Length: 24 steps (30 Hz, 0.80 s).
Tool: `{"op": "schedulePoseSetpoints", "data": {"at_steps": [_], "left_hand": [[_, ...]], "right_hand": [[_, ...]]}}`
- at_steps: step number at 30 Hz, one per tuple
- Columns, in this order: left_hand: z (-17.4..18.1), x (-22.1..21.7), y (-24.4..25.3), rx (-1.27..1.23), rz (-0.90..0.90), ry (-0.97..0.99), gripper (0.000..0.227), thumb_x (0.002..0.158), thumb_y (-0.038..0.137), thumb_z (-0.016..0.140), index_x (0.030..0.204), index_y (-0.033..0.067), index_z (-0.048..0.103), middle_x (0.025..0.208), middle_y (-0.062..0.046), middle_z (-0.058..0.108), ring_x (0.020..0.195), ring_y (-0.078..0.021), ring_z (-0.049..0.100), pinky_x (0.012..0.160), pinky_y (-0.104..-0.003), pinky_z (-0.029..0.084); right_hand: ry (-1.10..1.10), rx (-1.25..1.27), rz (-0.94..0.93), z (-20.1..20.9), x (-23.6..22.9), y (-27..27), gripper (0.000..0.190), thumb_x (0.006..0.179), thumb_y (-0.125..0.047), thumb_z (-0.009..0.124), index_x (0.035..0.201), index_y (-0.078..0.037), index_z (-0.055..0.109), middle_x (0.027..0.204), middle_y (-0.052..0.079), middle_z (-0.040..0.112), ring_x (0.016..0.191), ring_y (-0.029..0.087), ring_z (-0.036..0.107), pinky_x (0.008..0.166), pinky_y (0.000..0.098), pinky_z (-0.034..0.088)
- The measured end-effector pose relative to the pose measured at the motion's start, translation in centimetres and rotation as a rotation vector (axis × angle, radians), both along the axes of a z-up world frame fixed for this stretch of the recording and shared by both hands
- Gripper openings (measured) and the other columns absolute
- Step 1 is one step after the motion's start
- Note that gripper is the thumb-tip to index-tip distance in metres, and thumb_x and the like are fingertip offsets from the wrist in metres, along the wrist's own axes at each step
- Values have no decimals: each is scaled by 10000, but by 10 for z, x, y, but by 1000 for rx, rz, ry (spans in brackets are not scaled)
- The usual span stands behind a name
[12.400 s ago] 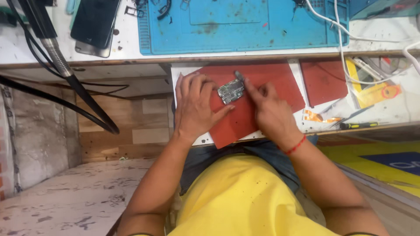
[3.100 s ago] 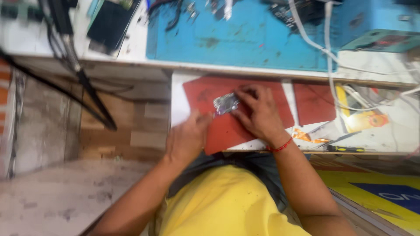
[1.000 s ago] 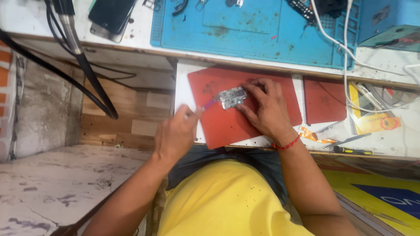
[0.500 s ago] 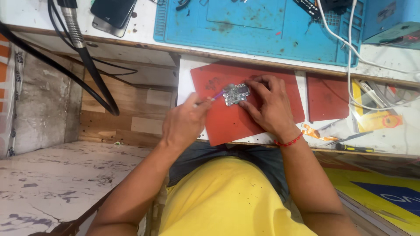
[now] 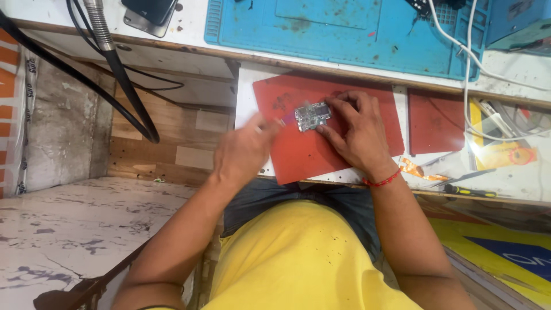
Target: The person repeatedly rubs a small transparent electronic component on a red mat using a purple-handled tool. The person holds the component with one hand and scrubs its surface with the other, occasionally repositioning the item on the mat.
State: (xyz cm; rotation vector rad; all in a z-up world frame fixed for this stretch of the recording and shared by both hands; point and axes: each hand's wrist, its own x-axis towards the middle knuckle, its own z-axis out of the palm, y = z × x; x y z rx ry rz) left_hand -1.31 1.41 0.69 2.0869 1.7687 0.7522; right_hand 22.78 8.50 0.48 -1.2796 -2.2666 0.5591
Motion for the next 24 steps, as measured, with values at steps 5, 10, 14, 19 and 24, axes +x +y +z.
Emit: {"op": "schedulePoseSetpoints", "data": {"at_steps": [5,10,14,19,24], "left_hand": [[-1,-3,-1,78,19,-5,163,945,153,696,1088,138,773,916,-68,647,631,-293,670,526,-428,524],[-5,-2,-1,36,-58,1,164,976,153,667,1109,148,764,893,-78,628,612,-293,668,517,-432,525],[-6,-2,-4,-15,-226,74,226,1016,102,597,1201,153,718,947,-86,626,663,-292,690,543,-437,547],[-11,-8,-15,-61,-85,66,249,966,102,609,1157,224,712,1016,-71,660,688,-335,686,554,-461,547],[-4,-4,-7,-37,-51,29,218,978,96,635,1159,181,723,998,-60,670,687,-330,689,544,-454,543]], "right_hand": [[-25,-1,-8,1,0,0,506,826,-235,874,1279,-89,702,1243,117,609,1156,351,534,984,454,484],[-22,-4,-4,2,0,3,501,824,-224,864,1281,-96,705,1247,108,613,1156,350,537,986,452,490],[-14,21,1,4,1,3,511,803,-227,871,1273,-106,710,1251,119,608,1157,356,544,979,456,493],[-2,30,14,-7,6,-4,504,870,-220,885,1315,-84,692,1301,143,590,1187,369,535,1000,462,487],[2,51,38,-7,7,3,507,854,-191,894,1307,-84,692,1291,108,611,1209,348,545,1046,463,483]]}}
